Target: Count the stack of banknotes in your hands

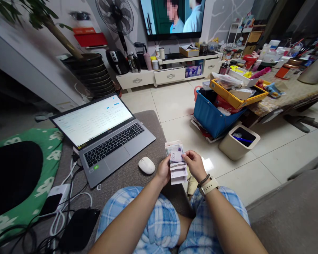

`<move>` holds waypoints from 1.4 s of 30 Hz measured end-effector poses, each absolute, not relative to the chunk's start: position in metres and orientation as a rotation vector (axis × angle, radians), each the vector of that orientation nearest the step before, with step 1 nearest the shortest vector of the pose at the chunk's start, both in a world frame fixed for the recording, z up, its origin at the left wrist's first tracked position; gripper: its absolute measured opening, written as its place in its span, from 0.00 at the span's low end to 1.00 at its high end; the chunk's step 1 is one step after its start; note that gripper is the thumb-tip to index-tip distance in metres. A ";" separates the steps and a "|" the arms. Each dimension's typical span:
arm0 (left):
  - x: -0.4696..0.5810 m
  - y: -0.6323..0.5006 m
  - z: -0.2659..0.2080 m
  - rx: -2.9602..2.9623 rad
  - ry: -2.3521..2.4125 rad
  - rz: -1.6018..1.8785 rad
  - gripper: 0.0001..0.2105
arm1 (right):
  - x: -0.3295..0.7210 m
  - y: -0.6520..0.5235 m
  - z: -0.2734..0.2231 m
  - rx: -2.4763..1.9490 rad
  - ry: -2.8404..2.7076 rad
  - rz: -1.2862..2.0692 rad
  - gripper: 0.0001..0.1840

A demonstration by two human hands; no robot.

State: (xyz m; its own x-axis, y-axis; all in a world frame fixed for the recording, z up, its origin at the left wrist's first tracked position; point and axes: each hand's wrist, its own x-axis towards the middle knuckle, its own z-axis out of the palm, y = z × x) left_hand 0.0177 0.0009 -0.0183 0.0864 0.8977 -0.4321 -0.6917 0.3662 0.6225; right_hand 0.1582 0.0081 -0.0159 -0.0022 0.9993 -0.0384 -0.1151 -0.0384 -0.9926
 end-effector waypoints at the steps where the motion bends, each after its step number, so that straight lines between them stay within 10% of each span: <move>1: 0.018 0.001 -0.018 0.288 0.875 1.205 0.15 | 0.158 0.008 -0.016 -1.149 -1.104 1.290 0.17; 42: 0.016 -0.001 -0.017 0.336 0.961 1.174 0.12 | 0.160 0.009 -0.019 -1.256 -1.144 1.209 0.21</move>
